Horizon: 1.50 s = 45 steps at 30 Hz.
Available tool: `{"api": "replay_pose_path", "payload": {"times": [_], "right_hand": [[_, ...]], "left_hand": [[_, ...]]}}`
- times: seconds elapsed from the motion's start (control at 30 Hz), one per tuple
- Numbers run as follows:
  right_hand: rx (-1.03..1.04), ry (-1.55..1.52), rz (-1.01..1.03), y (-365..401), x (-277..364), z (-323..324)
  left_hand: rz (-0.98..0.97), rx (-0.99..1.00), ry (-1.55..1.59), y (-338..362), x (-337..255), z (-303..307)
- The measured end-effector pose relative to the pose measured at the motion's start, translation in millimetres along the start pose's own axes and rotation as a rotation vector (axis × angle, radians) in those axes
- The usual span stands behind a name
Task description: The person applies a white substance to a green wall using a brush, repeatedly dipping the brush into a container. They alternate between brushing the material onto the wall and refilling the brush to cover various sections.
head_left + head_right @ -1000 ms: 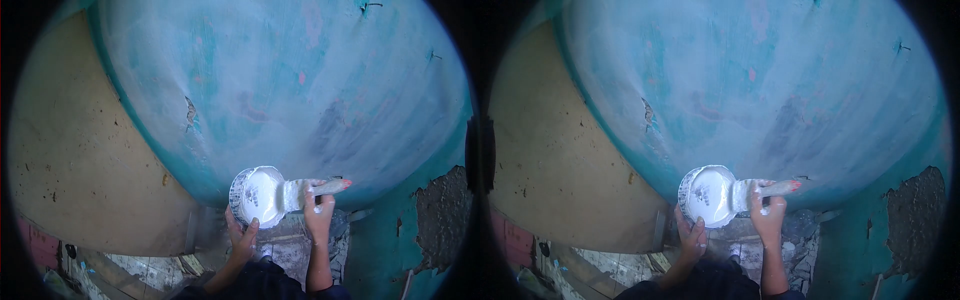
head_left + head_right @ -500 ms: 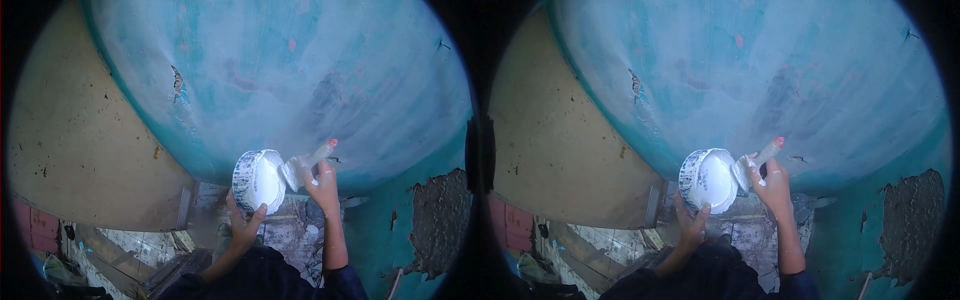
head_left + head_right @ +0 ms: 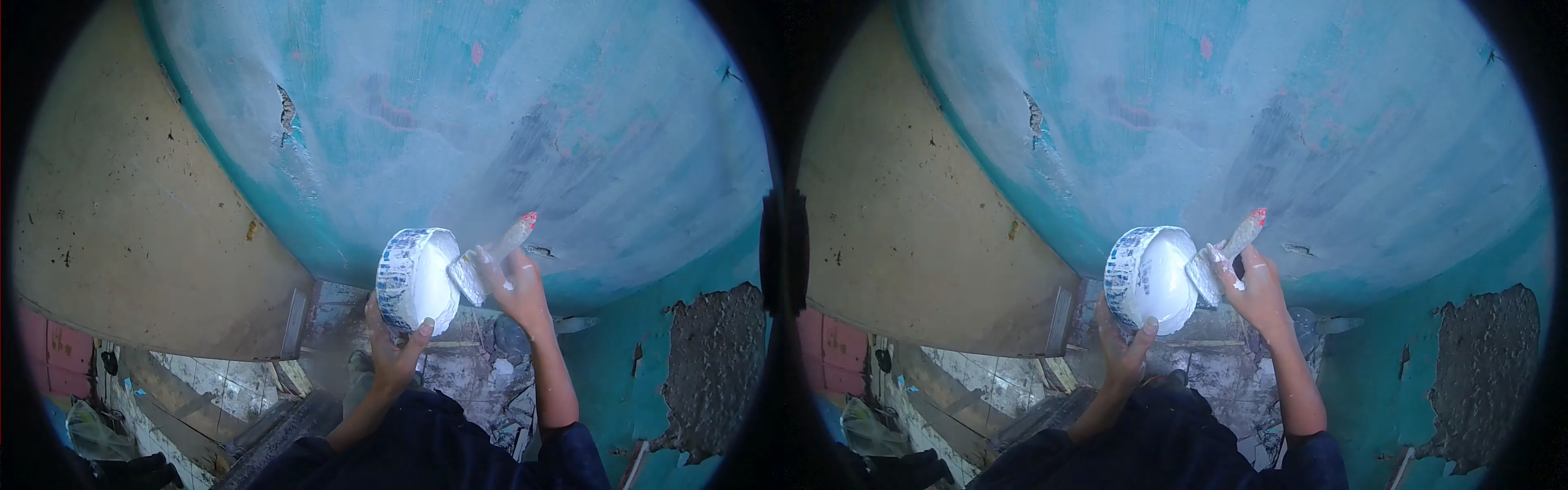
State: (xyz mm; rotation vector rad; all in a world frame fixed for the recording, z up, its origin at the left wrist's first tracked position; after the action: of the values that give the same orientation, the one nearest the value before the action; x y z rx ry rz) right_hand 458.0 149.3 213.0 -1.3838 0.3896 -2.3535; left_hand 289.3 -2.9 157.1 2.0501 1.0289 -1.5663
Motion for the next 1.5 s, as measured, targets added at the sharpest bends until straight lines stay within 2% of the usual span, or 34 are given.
{"api": "replay_pose_path", "payload": {"times": [0.3, 0.47, 0.6, 0.67, 0.7, 0.77, 0.83, 0.9, 0.93, 0.97, 1.03, 1.07, 1.1, 1.17, 1.2, 1.23, 1.3, 1.37, 1.5], "right_hand": [[0.148, 0.035, 0.013, 1.5, -16.1, -20.2], [0.329, 0.066, -0.099, 10.0, -35.6, -39.3], [0.355, -0.009, -0.209, 18.4, -52.2, -49.4], [0.335, -0.266, -0.535, 35.3, -74.1, -59.4], [0.337, -0.268, -0.534, 42.7, -82.0, -66.3], [0.327, -0.546, -0.826, 70.0, -106.5, -88.7], [0.341, -0.609, -0.877, 85.8, -107.3, -101.6], [0.278, -0.806, -1.164, 112.1, -103.5, -118.4], [0.231, -0.943, -1.168, 117.2, -89.5, -124.5], [0.231, -0.943, -1.167, 121.7, -80.0, -131.6], [0.056, -1.083, -1.384, 134.0, -75.0, -142.6], [0.028, -1.116, -1.417, 138.3, -78.7, -150.3], [0.023, -1.119, -1.408, 143.6, -88.2, -158.0], [0.135, -1.436, -1.320, 136.8, -79.5, -178.4], [0.125, -1.497, -1.323, 130.8, -75.9, -185.5], [0.130, -1.508, -1.286, 116.5, -57.1, -187.7], [-0.076, -1.360, -1.150, 82.1, -19.3, -169.2], [-0.044, -1.368, -0.977, 38.4, 12.3, -159.1], [-0.202, -1.136, -0.246, -61.0, 102.2, -87.6]], "left_hand": [[0.046, 0.006, 0.032, -0.4, 12.7, 1.9], [0.050, -0.025, 0.043, -2.0, 17.3, 7.2], [0.065, -0.050, 0.052, -4.4, 24.6, 13.8], [0.034, -0.094, 0.033, -8.1, 24.9, 20.7], [0.032, -0.096, 0.031, -9.3, 23.4, 21.6], [0.046, -0.146, 0.006, -14.0, 21.4, 28.0], [0.014, -0.185, 0.005, -19.3, 28.6, 37.0], [-0.016, -0.225, 0.001, -25.7, 28.6, 47.6], [-0.009, -0.246, 0.009, -29.6, 28.0, 52.8], [-0.002, -0.267, 0.017, -33.7, 27.8, 57.7], [0.013, -0.288, 0.087, -41.7, 30.4, 64.2], [0.029, -0.308, 0.157, -46.3, 31.8, 68.4], [0.026, -0.301, 0.164, -51.4, 30.0, 70.8], [0.054, -0.304, 0.260, -64.3, 26.7, 78.1], [0.038, -0.291, 0.275, -71.5, 23.4, 83.1], [0.061, -0.297, 0.295, -78.6, 24.7, 90.9], [0.055, -0.276, 0.346, -95.1, 19.0, 101.3], [0.154, -0.319, 0.422, -109.8, 17.5, 115.7], [0.108, -0.270, 0.453, -135.9, -2.7, 133.9]]}}
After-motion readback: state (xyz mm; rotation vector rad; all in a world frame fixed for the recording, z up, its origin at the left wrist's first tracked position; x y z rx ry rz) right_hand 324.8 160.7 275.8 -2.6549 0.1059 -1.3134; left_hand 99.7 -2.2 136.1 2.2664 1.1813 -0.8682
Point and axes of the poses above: each hand's wrist, its own y-axis away from the middle knuckle, its own z-axis out of the back of the hand, x = y × z, the point moved 9 cm from there along -y, towards the middle knuckle, and after that the axes turned 14 degrees about -x, right-handed, at the moved point
